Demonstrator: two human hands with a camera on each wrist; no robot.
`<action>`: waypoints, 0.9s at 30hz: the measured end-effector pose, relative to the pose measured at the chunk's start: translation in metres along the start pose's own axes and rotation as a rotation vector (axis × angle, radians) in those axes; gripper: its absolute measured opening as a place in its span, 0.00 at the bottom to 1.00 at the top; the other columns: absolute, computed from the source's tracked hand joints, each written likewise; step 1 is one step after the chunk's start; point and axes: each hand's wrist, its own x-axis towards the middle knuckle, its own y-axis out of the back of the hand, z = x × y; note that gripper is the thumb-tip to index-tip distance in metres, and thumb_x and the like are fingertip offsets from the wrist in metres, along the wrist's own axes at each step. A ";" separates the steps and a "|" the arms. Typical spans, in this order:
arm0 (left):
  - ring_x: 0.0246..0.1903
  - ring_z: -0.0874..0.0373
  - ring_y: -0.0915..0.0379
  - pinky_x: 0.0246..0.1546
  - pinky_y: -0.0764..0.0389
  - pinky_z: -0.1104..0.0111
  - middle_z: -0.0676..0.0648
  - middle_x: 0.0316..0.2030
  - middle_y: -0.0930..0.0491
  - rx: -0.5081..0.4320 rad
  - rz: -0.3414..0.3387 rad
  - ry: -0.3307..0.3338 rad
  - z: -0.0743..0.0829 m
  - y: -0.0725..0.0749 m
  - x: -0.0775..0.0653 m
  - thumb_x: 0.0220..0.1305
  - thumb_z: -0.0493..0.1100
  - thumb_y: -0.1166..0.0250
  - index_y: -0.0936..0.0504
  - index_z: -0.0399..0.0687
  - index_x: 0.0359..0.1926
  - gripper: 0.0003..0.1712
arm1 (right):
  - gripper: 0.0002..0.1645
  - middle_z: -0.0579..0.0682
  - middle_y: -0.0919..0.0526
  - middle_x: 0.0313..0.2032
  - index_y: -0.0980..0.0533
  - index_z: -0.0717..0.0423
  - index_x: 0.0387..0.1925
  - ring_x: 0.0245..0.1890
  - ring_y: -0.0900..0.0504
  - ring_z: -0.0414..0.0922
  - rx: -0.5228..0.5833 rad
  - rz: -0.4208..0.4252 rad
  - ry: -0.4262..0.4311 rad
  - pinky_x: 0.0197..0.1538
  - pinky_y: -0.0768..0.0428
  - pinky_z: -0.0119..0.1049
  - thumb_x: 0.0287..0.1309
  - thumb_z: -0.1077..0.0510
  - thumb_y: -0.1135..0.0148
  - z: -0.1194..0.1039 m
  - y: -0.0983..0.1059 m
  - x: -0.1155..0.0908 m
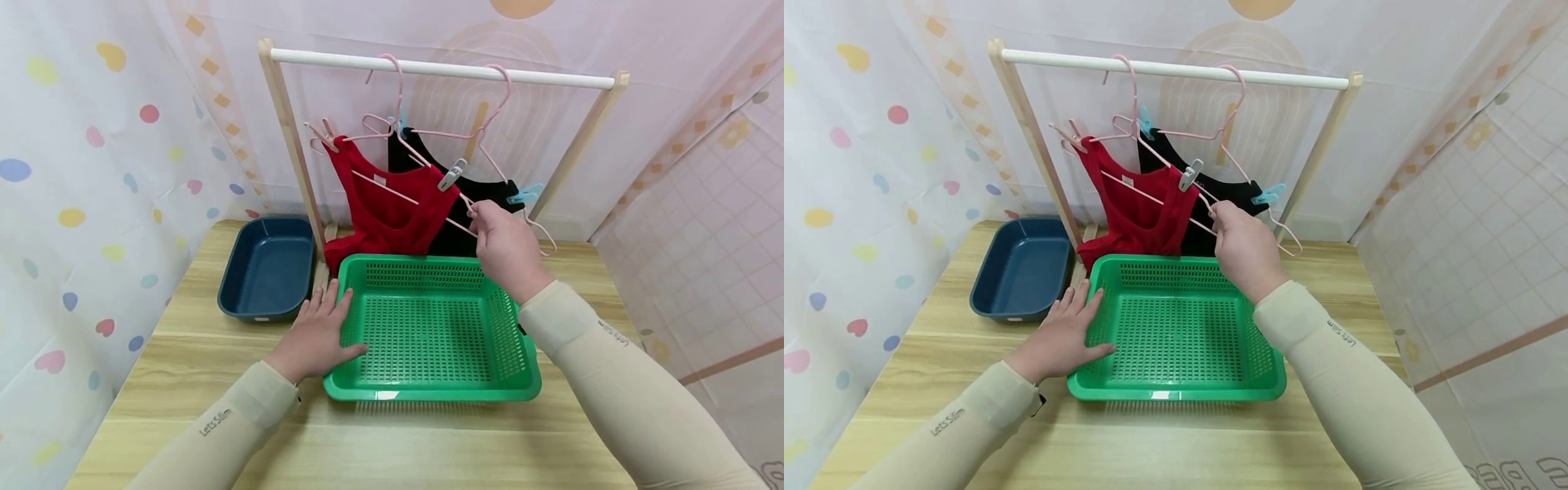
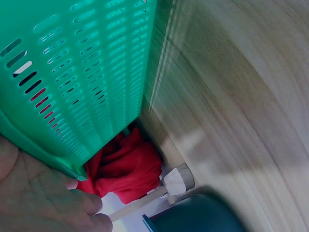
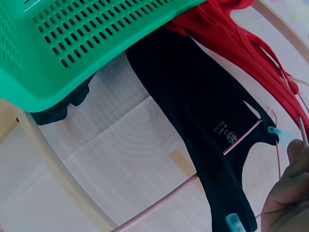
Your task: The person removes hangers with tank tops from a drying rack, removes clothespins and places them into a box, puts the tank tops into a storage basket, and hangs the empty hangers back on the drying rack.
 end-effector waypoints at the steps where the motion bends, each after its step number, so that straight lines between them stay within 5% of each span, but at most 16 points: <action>1: 0.82 0.26 0.64 0.79 0.52 0.34 0.34 0.84 0.63 0.001 -0.002 0.002 0.000 0.000 0.000 0.63 0.70 0.30 0.52 0.44 0.85 0.64 | 0.15 0.58 0.09 0.42 0.21 0.62 0.50 0.41 0.11 0.56 0.001 0.009 0.000 0.44 0.16 0.54 0.80 0.62 0.55 0.000 -0.001 0.000; 27: 0.82 0.26 0.64 0.79 0.51 0.33 0.34 0.85 0.63 0.015 0.000 0.005 0.001 0.000 0.000 0.63 0.70 0.30 0.51 0.44 0.85 0.64 | 0.14 0.61 0.10 0.38 0.21 0.67 0.49 0.34 0.13 0.57 0.078 0.202 0.011 0.35 0.19 0.51 0.77 0.67 0.54 0.015 0.013 -0.026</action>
